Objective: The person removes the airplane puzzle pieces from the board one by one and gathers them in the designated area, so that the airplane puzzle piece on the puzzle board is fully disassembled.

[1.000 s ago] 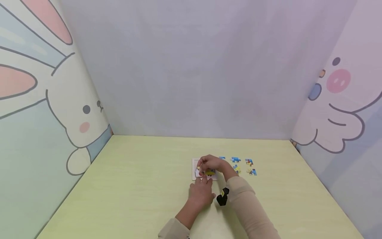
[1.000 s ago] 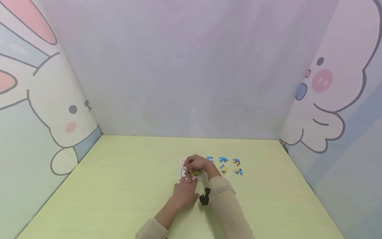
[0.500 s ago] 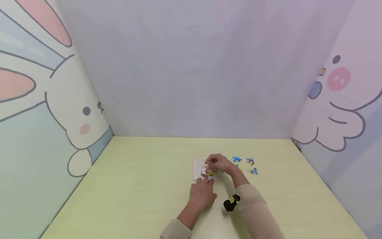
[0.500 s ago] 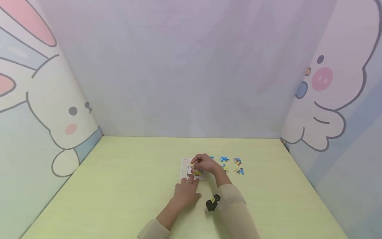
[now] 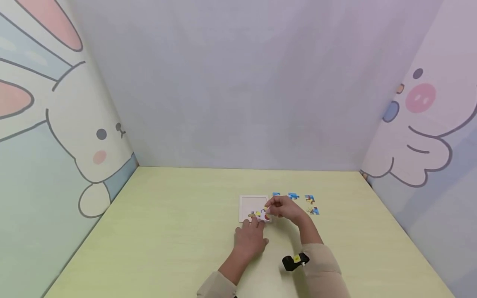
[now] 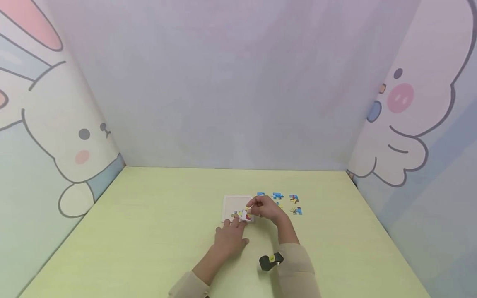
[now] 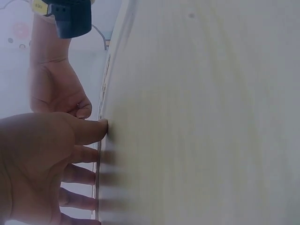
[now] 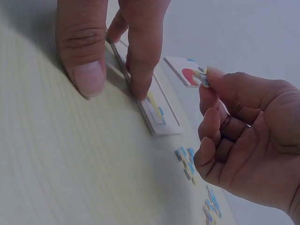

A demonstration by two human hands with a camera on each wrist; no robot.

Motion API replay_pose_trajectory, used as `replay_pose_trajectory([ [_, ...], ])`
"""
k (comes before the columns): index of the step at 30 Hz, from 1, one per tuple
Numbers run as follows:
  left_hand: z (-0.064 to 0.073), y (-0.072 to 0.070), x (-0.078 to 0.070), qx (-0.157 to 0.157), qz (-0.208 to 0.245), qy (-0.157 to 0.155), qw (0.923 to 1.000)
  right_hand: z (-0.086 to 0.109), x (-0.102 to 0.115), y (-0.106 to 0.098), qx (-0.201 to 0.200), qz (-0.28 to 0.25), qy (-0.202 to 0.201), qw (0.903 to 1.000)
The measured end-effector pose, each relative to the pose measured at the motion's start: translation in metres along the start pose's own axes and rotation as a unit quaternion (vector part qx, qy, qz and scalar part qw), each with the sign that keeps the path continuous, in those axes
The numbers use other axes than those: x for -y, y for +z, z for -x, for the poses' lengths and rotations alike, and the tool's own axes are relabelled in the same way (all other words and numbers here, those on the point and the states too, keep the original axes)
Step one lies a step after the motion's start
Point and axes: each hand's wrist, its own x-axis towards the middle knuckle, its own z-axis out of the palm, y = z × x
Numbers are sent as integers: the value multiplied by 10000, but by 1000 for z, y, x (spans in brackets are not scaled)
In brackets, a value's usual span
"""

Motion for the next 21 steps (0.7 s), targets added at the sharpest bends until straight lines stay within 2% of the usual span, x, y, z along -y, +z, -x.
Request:
replay_pose_trajectory([
  [7,1,-3,-2,110,70,-11,9999,16,-9,-6,-155,193,139,9996],
  [17,1,-2,-1,52,-59,-14,10000,34,-18,-17,-777,15,420,9961],
  [21,1,-3,0,61,-22,-14,10000,39,-22,-19,-1028,122,470,9935],
])
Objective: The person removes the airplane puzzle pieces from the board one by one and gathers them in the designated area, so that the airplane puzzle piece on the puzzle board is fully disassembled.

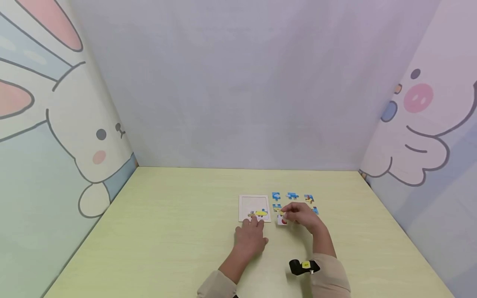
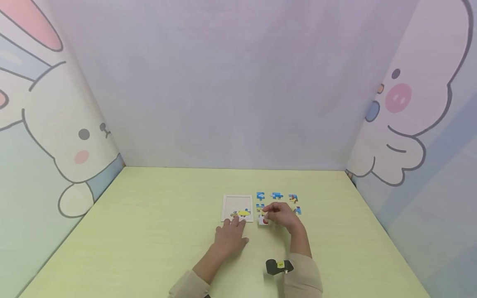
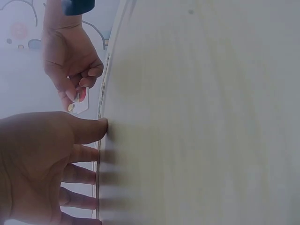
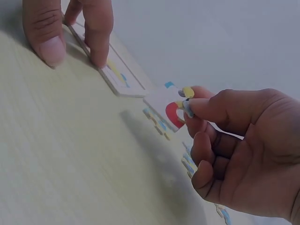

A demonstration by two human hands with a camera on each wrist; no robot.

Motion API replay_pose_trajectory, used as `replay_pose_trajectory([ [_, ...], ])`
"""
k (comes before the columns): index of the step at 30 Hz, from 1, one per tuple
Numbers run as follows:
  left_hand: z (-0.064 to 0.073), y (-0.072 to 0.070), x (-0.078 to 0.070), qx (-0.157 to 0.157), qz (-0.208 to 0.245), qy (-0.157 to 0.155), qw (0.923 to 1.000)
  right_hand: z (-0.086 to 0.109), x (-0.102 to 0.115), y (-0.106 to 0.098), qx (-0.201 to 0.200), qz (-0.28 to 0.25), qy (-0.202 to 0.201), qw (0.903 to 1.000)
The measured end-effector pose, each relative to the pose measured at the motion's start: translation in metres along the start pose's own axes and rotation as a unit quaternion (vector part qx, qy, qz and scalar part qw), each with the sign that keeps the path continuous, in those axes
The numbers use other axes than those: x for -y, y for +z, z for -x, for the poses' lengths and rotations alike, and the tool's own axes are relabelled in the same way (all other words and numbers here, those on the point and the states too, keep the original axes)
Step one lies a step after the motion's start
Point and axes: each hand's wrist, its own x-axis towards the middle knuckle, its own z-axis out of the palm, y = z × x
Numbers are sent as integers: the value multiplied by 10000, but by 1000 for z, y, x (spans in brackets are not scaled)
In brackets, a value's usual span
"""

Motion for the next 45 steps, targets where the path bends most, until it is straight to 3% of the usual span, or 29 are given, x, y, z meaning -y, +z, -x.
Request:
replay_pose_trajectory([
  [7,2,-3,-1,52,-1,-5,10000,-1,-7,4,-233,288,298,9989],
  [18,-2,-2,0,62,-37,-35,10000,-4,-4,10,-453,632,331,9964],
  [45,-1,2,-5,-72,18,-131,9999,-6,-9,10,-580,458,553,9957],
])
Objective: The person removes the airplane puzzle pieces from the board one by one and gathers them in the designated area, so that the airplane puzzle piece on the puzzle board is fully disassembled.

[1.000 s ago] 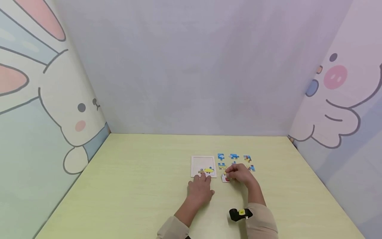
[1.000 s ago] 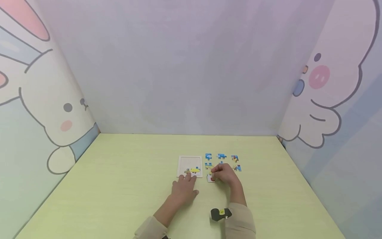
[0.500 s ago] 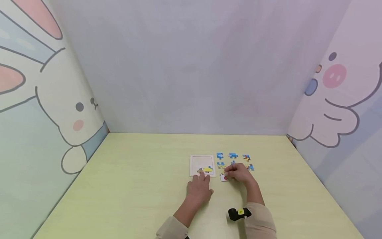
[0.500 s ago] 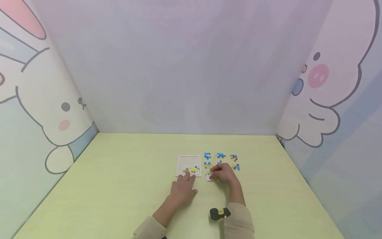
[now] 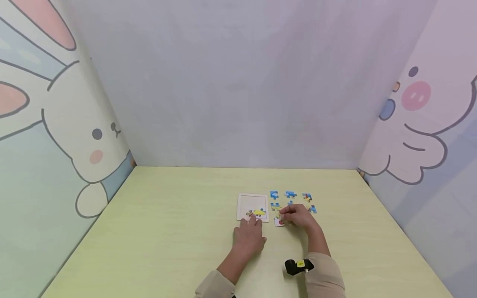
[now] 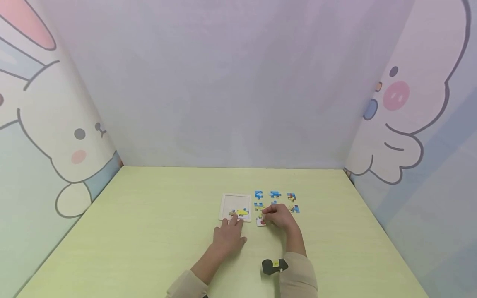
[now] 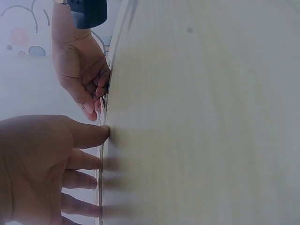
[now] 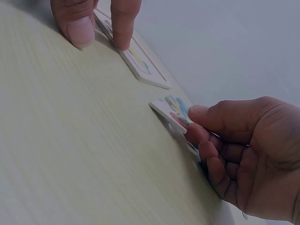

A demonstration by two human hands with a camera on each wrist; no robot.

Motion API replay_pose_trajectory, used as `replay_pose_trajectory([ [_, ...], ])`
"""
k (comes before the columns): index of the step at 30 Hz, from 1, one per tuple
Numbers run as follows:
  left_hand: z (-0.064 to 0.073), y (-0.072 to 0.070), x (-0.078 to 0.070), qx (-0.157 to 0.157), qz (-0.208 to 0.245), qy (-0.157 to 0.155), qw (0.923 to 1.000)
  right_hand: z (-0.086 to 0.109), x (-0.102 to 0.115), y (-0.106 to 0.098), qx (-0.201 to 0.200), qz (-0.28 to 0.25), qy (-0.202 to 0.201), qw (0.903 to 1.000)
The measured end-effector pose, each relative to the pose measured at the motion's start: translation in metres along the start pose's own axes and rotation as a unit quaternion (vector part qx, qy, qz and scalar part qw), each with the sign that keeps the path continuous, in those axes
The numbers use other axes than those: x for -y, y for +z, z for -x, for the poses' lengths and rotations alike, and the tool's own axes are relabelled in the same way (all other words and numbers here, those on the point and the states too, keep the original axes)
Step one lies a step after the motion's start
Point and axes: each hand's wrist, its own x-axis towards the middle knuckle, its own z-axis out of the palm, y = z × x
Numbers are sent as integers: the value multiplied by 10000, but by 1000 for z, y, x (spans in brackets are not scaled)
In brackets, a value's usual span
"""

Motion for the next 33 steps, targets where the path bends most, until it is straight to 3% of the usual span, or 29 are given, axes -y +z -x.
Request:
replay_pose_trajectory([
  [6,0,-3,0,32,-177,66,9998,0,0,-2,18,4,-39,10000],
  [16,-3,-3,-14,-146,74,301,9994,2,0,-11,44,-501,-69,9987],
  [22,-7,-3,-20,-105,-74,317,9994,-5,10,-12,221,-426,-575,9972],
  [26,-6,-5,-22,101,-22,199,9997,-11,20,-9,348,-226,-657,9970],
  [33,-3,-1,-25,166,-61,69,9998,-24,34,3,748,-70,-1006,9921],
])
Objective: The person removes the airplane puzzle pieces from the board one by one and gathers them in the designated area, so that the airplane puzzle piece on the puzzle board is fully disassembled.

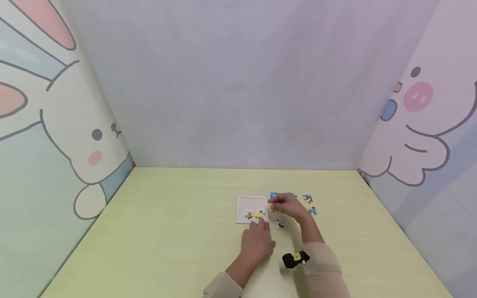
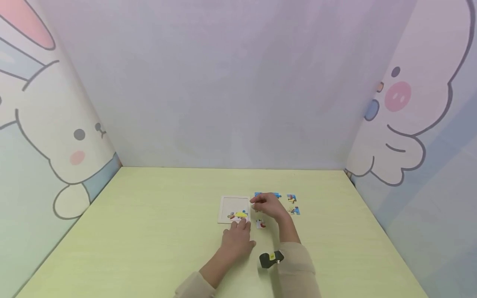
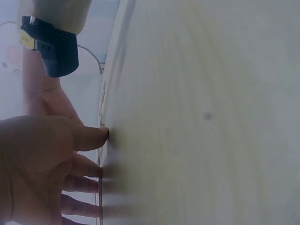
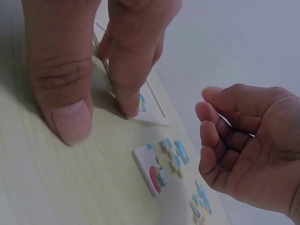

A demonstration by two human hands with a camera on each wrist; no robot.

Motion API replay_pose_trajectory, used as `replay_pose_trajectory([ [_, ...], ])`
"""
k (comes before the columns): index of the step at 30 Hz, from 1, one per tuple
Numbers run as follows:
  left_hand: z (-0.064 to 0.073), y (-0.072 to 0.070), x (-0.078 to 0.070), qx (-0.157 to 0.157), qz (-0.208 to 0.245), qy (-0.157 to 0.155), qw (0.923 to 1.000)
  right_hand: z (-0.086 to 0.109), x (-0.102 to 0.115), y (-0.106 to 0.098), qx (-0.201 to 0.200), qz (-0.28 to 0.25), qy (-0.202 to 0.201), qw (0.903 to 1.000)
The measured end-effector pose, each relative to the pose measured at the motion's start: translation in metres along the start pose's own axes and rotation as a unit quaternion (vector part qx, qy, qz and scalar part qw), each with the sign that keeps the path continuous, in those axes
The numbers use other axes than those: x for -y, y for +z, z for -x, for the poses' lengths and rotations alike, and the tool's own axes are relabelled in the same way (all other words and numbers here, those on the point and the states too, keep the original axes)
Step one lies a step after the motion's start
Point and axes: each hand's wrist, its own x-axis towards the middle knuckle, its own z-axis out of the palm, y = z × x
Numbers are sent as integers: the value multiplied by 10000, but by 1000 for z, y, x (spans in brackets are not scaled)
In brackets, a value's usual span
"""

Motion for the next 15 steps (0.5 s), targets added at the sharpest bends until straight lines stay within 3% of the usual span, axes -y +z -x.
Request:
replay_pose_trajectory([
  [7,3,1,-1,-68,-162,10,9998,-13,9,8,282,132,-164,9994],
  [15,4,-2,1,-2,-121,-10,9999,-31,2,15,770,164,-424,9960],
])
